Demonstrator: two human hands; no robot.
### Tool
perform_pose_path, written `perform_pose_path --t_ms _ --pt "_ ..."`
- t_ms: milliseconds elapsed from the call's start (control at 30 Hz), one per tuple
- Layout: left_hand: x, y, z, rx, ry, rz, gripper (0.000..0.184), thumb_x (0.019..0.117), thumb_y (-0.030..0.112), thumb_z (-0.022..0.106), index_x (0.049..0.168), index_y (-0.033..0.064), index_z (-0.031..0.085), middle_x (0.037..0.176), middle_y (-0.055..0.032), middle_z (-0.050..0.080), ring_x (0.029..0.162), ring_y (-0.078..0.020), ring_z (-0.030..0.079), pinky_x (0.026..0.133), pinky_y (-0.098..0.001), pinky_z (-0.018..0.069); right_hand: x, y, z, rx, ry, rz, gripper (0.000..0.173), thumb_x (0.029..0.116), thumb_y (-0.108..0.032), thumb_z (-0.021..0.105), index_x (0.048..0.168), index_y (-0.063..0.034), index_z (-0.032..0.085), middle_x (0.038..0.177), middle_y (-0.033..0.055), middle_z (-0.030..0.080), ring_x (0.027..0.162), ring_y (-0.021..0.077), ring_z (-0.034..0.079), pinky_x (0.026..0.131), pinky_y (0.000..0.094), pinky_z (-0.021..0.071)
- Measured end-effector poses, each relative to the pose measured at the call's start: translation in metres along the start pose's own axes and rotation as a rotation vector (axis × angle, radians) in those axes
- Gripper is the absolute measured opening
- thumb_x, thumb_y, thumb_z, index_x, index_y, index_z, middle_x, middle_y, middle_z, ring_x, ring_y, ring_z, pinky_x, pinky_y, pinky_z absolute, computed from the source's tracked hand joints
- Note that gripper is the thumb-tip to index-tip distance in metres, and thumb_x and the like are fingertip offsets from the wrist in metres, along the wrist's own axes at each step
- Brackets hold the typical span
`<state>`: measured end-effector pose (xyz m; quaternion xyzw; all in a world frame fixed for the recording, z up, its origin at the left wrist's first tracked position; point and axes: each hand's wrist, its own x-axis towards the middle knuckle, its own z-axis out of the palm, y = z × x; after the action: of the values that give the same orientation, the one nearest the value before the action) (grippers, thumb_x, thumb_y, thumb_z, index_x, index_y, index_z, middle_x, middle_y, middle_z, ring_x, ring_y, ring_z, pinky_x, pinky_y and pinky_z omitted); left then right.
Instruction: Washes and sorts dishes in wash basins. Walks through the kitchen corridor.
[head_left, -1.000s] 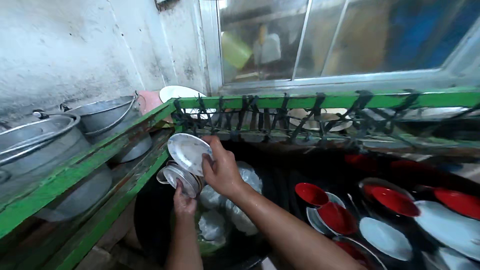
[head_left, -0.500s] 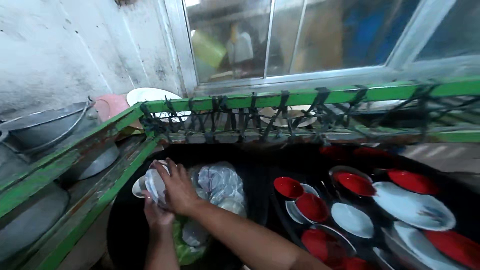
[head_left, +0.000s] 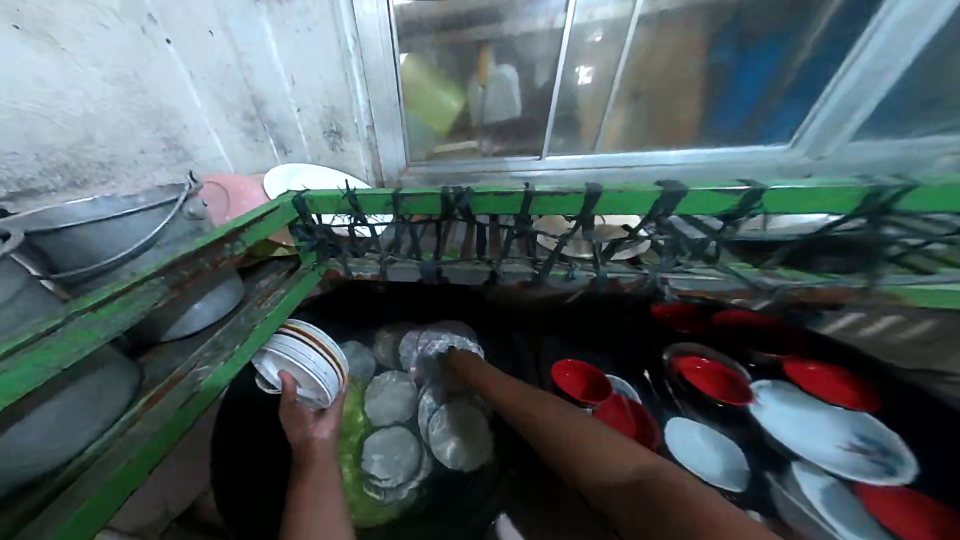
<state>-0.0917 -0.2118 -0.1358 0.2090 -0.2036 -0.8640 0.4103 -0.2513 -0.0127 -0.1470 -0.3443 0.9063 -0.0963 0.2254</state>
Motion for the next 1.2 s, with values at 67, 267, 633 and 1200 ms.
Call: perform_pose_path --t_ms 67,267,633,1200 --pt "0.000 0.000 -0.002 -0.001 -0.006 -0.003 0.045 0.1064 0.048 0.042 0.141 0.0194 0.045 0.135 -0.0094 0.057 0.125 -0.0275 0.058 0.096 -0.0585 0.0525 0.001 0.000 0.006 0.036 0.011 -0.030 0.061 0.0928 -0.024 0.075 0.145 -0.0011 0.053 0.144 0.0299 0.053 0.131 0.0483 0.053 0.107 0.0677 0.0427" --pt "0.001 0.000 -0.005 -0.006 -0.038 -0.026 0.044 0.1064 0.048 0.041 0.140 0.0192 0.046 0.132 -0.0099 0.058 0.122 -0.0277 0.059 0.095 -0.0586 0.0530 -0.002 -0.005 0.006 -0.092 -0.066 -0.244 0.036 0.0997 -0.015 0.064 0.130 0.0055 0.063 0.130 0.0315 0.062 0.126 0.0497 0.057 0.107 0.0691 0.0404" --pt "0.004 -0.011 -0.006 0.068 -0.146 -0.082 0.040 0.1085 0.039 0.041 0.140 0.0168 0.049 0.130 -0.0112 0.063 0.119 -0.0271 0.063 0.093 -0.0546 0.0562 -0.093 -0.082 -0.112 -0.118 0.429 -0.296 0.037 0.0938 -0.005 0.064 0.130 -0.0069 0.061 0.097 0.0229 0.070 0.094 0.0443 0.070 0.080 0.0631 0.0548" --pt "-0.008 -0.013 0.001 0.179 -0.163 -0.114 0.043 0.1069 0.047 0.041 0.141 0.0221 0.049 0.128 -0.0057 0.064 0.116 -0.0216 0.064 0.092 -0.0506 0.0558 -0.044 -0.148 -0.053 0.278 0.673 -0.454 0.039 0.1037 -0.024 0.060 0.135 -0.0014 0.061 0.129 0.0231 0.063 0.115 0.0411 0.065 0.092 0.0584 0.0555"
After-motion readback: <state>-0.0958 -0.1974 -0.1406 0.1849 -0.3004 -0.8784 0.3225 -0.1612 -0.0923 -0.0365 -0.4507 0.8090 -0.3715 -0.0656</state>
